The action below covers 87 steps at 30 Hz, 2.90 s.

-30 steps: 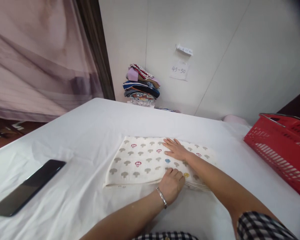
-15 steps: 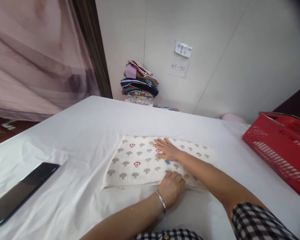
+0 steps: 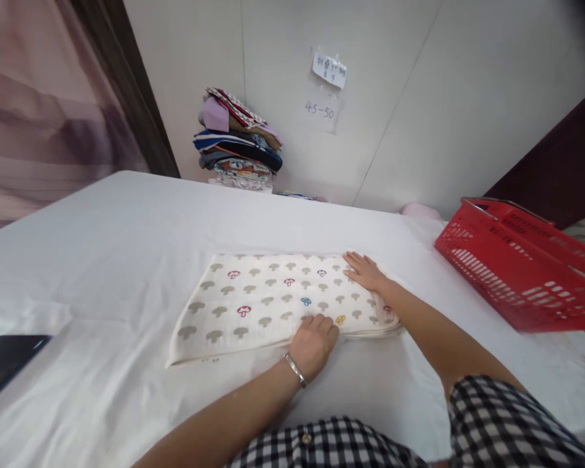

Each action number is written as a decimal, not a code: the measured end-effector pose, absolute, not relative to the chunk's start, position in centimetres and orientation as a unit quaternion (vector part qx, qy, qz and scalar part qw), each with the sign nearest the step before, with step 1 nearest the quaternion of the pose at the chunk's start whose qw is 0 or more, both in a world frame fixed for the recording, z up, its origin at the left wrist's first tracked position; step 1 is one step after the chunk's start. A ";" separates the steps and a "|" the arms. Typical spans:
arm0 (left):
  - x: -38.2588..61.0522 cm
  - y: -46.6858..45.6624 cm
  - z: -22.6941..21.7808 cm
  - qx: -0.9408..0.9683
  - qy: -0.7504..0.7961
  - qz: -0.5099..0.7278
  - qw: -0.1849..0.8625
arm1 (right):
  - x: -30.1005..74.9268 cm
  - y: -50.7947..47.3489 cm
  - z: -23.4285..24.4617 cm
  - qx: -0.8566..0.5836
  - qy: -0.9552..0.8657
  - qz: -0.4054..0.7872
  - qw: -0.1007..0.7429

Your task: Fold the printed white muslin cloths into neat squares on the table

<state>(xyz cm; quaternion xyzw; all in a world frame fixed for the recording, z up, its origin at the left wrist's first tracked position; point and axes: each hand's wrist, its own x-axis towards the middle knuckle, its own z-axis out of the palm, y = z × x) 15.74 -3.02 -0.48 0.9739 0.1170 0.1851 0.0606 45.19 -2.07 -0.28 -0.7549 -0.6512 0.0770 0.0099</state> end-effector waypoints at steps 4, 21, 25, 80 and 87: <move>15.5 -2.9 -0.5 0.976 0.103 0.183 0.062 | 45.3 -2.7 1.0 -0.758 -0.644 0.097 0.003; 15.9 -2.3 -0.9 0.969 0.092 0.220 0.060 | 47.8 -10.7 2.8 -0.917 -0.311 0.099 0.228; 16.0 -2.3 -1.0 0.969 0.092 0.222 0.058 | 47.4 -13.1 3.3 -0.927 -0.215 0.229 0.203; 15.4 -2.8 -0.7 0.976 0.077 0.190 0.072 | 37.5 -14.0 -0.2 -0.880 -0.465 0.063 0.072; 15.4 -2.8 -0.9 0.977 0.079 0.183 0.077 | 39.3 -13.8 0.9 -0.895 -0.392 0.096 0.190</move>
